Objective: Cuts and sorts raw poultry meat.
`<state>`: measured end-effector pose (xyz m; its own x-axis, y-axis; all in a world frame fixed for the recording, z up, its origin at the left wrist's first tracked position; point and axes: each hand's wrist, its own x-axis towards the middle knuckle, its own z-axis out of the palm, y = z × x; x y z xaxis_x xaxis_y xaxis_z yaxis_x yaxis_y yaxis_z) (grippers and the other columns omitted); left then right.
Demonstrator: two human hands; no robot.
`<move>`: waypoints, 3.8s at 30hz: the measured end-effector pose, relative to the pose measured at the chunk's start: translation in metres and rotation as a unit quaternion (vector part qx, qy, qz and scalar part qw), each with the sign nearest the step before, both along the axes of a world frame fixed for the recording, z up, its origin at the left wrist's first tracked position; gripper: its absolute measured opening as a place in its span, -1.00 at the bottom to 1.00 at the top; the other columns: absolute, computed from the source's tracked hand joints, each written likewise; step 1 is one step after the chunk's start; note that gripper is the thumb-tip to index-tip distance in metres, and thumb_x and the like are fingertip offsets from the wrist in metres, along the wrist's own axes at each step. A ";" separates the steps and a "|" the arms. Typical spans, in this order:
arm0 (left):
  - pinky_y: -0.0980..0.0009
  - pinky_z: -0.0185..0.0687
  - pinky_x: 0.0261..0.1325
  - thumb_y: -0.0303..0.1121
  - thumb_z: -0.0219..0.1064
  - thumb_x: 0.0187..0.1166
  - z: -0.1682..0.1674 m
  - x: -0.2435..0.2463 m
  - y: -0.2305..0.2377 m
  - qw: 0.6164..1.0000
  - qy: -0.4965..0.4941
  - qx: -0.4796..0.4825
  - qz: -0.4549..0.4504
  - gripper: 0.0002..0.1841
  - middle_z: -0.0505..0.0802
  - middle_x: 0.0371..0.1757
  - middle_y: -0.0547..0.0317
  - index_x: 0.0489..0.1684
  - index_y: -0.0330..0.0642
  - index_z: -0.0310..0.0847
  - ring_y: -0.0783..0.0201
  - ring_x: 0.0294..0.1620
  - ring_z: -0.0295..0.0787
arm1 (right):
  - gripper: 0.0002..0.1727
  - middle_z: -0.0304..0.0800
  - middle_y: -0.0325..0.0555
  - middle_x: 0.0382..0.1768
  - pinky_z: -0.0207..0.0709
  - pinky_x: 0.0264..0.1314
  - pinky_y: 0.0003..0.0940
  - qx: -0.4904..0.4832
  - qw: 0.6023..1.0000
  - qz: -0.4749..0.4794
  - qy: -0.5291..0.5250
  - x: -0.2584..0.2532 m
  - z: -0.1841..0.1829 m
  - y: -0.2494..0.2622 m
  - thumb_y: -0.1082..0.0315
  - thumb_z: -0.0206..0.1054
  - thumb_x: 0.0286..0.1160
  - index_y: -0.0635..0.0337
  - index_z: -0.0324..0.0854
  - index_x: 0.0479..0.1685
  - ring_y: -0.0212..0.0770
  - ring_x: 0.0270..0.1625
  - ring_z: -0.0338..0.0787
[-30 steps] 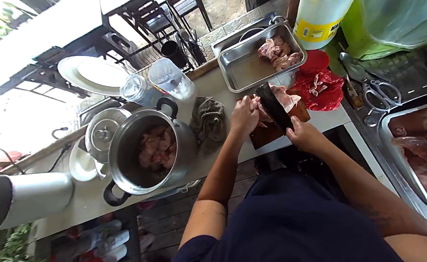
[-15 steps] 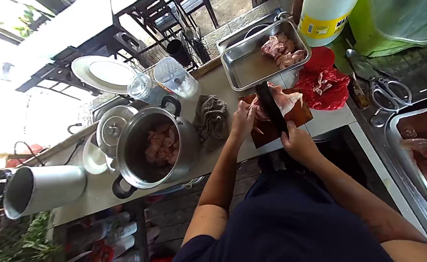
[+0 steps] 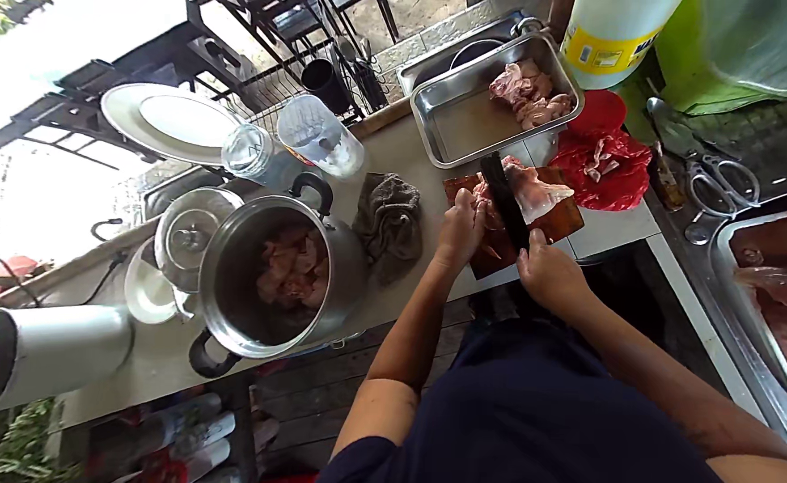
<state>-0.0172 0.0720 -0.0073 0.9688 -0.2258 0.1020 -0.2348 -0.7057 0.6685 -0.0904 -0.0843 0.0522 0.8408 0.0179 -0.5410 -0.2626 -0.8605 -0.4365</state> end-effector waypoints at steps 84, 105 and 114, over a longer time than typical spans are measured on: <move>0.59 0.70 -0.14 -0.52 0.19 0.69 -0.057 0.032 0.044 0.882 0.152 -0.446 -0.019 -0.89 0.84 -0.30 0.41 0.00 -0.26 0.62 0.63 -0.33 0.73 | -0.73 0.39 -0.16 -0.67 0.51 -0.63 -0.47 0.320 0.939 -0.122 0.018 0.050 -0.059 -0.041 0.30 0.01 0.90 0.29 0.38 0.31 -0.35 -0.77 0.46; 0.43 0.62 -0.17 -0.36 0.20 0.75 -0.049 0.022 0.036 0.941 0.126 -0.314 0.031 -0.82 0.67 -0.35 0.17 0.00 -0.33 0.41 0.46 -0.37 0.62 | -0.61 0.77 0.30 -0.18 0.64 -0.03 0.26 -0.007 0.994 -0.006 -0.113 0.040 -0.021 0.017 0.26 0.00 0.86 0.37 0.33 0.44 0.34 -0.01 0.84; 0.29 0.66 -0.16 -0.28 0.19 0.78 -0.053 0.017 0.036 0.956 0.090 -0.277 0.018 -0.75 0.70 -0.32 0.04 0.05 -0.36 0.44 0.30 -0.35 0.67 | -0.54 0.76 0.35 -0.20 0.69 -0.20 0.26 -0.012 0.952 -0.060 -0.298 0.022 0.014 0.024 0.29 -0.04 0.85 0.50 0.26 0.49 0.34 -0.20 0.86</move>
<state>0.0003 0.1078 -0.0605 0.9880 -0.1522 0.0265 -0.0624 -0.2363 0.9697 -0.0679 -0.0603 0.0661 0.9940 -0.1040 0.0350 -0.0708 -0.8518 -0.5191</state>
